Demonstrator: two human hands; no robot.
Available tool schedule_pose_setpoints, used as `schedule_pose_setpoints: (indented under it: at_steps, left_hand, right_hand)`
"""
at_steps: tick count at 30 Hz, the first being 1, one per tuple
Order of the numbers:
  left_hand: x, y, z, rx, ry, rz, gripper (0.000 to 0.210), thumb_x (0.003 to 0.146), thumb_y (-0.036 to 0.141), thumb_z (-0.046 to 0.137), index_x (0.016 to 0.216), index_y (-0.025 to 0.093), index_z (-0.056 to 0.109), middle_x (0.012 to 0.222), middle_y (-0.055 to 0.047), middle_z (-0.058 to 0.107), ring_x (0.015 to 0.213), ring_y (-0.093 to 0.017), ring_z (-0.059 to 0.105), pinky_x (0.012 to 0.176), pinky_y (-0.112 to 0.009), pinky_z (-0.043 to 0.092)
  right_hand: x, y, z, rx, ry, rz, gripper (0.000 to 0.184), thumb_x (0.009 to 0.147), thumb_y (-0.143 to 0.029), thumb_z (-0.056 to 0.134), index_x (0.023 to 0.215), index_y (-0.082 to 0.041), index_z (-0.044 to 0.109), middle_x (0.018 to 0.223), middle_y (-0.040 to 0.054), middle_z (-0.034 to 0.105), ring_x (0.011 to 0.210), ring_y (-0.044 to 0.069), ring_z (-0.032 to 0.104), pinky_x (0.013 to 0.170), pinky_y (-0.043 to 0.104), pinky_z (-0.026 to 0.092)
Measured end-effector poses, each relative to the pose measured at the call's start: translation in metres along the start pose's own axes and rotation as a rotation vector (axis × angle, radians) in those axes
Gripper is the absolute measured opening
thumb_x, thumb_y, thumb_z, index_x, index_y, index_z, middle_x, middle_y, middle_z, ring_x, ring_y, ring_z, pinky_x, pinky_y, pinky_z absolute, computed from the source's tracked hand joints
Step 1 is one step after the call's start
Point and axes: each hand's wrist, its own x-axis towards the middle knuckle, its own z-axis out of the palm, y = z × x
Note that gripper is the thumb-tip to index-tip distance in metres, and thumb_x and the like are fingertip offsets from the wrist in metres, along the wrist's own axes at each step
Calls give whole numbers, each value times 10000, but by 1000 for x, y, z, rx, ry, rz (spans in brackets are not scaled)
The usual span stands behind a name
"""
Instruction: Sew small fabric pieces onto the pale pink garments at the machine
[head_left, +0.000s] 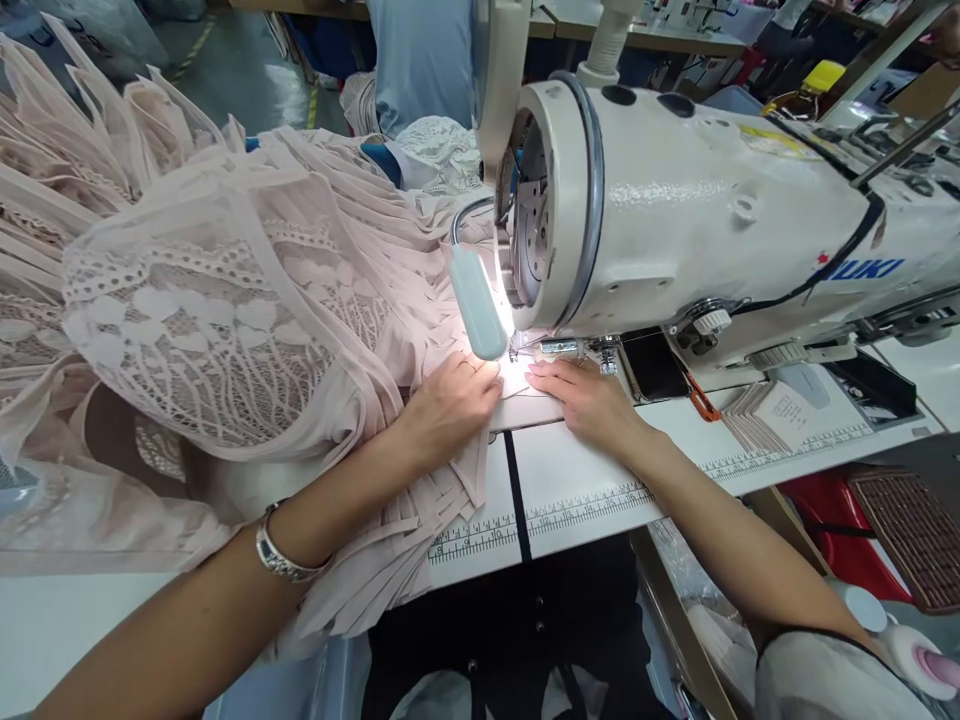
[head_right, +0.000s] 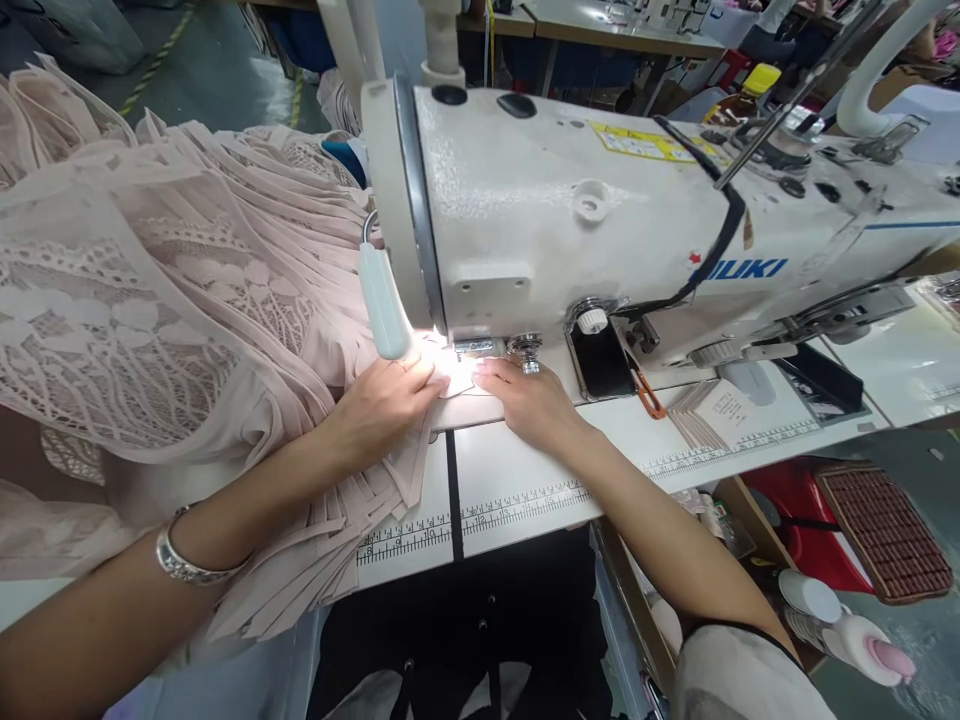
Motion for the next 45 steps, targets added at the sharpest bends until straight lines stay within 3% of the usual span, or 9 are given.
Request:
schedule_pose_setpoints:
  at_steps: [5, 10, 12, 15, 20, 25, 37, 45]
  left_hand:
    - [1, -3, 1, -27, -61, -68, 334, 1006, 63, 370, 1134, 173, 659, 796, -48, 568, 760, -212, 539, 672, -331, 397]
    - [0, -2, 3, -124, -133, -184, 374, 1048, 148, 358, 1276, 239, 640, 871, -67, 576, 897, -254, 582, 798, -383, 434]
    - [1, -4, 3, -188, -124, -195, 372, 1055, 166, 367, 1262, 260, 662, 971, -90, 614, 984, -276, 593, 871, -436, 445]
    - [4, -7, 3, -264, -100, -88, 386, 1074, 173, 339, 1176, 242, 705, 1065, -96, 668, 1024, -254, 599, 921, -464, 461]
    - [6, -9, 8, -326, -23, 81, 448, 1105, 197, 291, 992, 178, 723, 842, -60, 704, 833, -186, 603, 794, -402, 503]
    - [5, -7, 13, -329, 71, 63, 391, 1086, 154, 357, 910, 179, 706, 815, -63, 708, 792, -182, 601, 719, -383, 481]
    - [1, -9, 12, -421, 62, 34, 452, 1098, 197, 306, 947, 182, 733, 826, -78, 737, 828, -209, 584, 744, -425, 523]
    - [2, -9, 12, -432, 14, 28, 405, 1083, 169, 330, 955, 189, 714, 869, -72, 746, 862, -211, 614, 779, -421, 522]
  right_hand:
    - [2, -1, -1, 73, -5, 49, 544, 890, -39, 364, 1237, -278, 707, 1270, 11, 727, 1172, 246, 645, 891, 432, 572]
    - [4, -3, -3, 149, 13, 75, 513, 930, -81, 333, 1207, -279, 717, 1288, 11, 714, 1214, 243, 633, 958, 443, 549]
    - [4, -3, -5, 174, 23, 73, 500, 935, -82, 336, 1181, -278, 723, 1276, 19, 713, 1184, 246, 641, 973, 452, 535]
    - [4, -2, -5, 204, 51, 47, 465, 957, -96, 343, 1093, -296, 740, 1141, 19, 734, 1098, 232, 654, 953, 440, 527]
    - [5, 1, 0, 285, 172, -114, 369, 962, -121, 410, 987, -280, 742, 937, 23, 718, 942, 209, 644, 868, 411, 530]
    - [5, 3, 3, 285, 234, -158, 357, 951, -95, 415, 966, -261, 732, 919, 27, 726, 904, 195, 639, 825, 384, 514]
    - [4, 3, 3, 246, 245, -158, 365, 952, -89, 401, 958, -237, 735, 931, 32, 747, 908, 185, 663, 791, 359, 512]
    - [3, -1, -4, 229, 169, -162, 353, 945, -105, 448, 1022, -258, 757, 969, 31, 733, 942, 202, 628, 794, 367, 507]
